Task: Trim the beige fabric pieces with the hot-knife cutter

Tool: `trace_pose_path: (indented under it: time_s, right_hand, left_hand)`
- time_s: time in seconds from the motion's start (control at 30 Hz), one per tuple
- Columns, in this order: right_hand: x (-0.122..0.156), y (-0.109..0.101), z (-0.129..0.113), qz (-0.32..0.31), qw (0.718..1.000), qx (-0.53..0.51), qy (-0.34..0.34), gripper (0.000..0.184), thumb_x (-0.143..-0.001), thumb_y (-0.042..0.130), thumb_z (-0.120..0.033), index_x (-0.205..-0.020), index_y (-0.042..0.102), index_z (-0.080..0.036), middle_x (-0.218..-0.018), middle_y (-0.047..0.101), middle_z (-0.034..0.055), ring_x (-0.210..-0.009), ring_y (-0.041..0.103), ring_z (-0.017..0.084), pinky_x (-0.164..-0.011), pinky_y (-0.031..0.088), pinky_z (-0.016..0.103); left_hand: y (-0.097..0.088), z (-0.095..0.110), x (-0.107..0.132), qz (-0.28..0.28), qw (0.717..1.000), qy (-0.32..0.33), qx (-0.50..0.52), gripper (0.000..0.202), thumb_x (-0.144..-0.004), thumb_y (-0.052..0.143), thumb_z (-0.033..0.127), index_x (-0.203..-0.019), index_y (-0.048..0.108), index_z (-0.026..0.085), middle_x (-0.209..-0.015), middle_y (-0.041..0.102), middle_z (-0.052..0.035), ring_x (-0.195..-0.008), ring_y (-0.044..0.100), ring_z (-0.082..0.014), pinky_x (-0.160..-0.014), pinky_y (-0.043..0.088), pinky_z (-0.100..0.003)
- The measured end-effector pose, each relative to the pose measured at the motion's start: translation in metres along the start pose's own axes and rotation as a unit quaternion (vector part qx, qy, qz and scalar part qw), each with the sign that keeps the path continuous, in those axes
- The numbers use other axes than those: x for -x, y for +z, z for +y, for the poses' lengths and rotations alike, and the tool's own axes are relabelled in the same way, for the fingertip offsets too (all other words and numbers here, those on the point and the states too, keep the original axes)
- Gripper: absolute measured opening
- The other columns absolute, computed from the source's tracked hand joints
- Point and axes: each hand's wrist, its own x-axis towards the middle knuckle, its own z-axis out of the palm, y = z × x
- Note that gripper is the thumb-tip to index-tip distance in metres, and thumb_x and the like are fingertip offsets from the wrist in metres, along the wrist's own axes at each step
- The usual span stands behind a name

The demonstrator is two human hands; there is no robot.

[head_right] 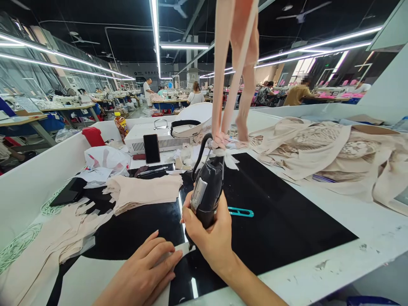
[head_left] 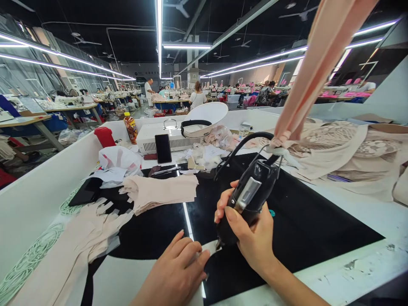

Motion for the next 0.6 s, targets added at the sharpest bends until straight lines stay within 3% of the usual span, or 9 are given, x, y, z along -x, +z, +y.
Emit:
trace_pose_path:
  time_s: [0.1,0.2,0.37,0.6]
  right_hand:
    - [0.001,0.0,-0.003,0.001,1.0,-0.003,0.002,0.029,-0.091,0.079,-0.028,-0.113,0.06,-0.028,-0.085,0.066,-0.003,-0.061,0.062,0.012,-0.055,0.057,0.026]
    - [0.004,-0.002,-0.006,0.0,1.0,0.002,-0.001,0.031,-0.09,0.08,-0.027,-0.114,0.06,-0.029,-0.086,0.067,-0.002,-0.061,0.061,0.013,-0.055,0.058,0.027]
    - [0.014,-0.006,-0.009,0.016,0.999,0.036,-0.004,0.036,-0.087,0.082,-0.024,-0.115,0.06,-0.029,-0.085,0.068,-0.0013,-0.061,0.063,0.016,-0.054,0.059,0.03]
    - [0.023,-0.009,-0.01,0.014,0.999,0.042,-0.002,0.04,-0.088,0.08,-0.02,-0.119,0.058,-0.03,-0.087,0.07,-0.0002,-0.066,0.07,0.018,-0.058,0.063,0.031]
  left_hand:
    - [-0.002,0.003,0.004,0.04,0.999,0.009,-0.033,0.022,-0.11,0.047,0.018,-0.126,0.062,0.014,-0.109,0.073,-0.0075,-0.104,0.072,-0.0195,-0.102,0.061,-0.035]
    - [-0.004,0.006,0.012,0.049,0.998,-0.026,-0.036,0.025,-0.112,0.041,0.018,-0.126,0.062,0.014,-0.111,0.073,-0.0098,-0.102,0.074,-0.0194,-0.09,0.065,-0.03]
    - [-0.008,0.007,0.02,0.021,0.996,-0.089,0.012,0.027,-0.109,0.041,0.017,-0.13,0.058,0.016,-0.115,0.072,-0.0093,-0.102,0.075,-0.0174,-0.089,0.065,-0.025]
    - [-0.006,0.003,0.019,-0.005,0.99,-0.11,0.085,0.028,-0.102,0.047,0.009,-0.124,0.059,0.02,-0.111,0.071,-0.0055,-0.096,0.073,-0.0165,-0.086,0.065,-0.025]
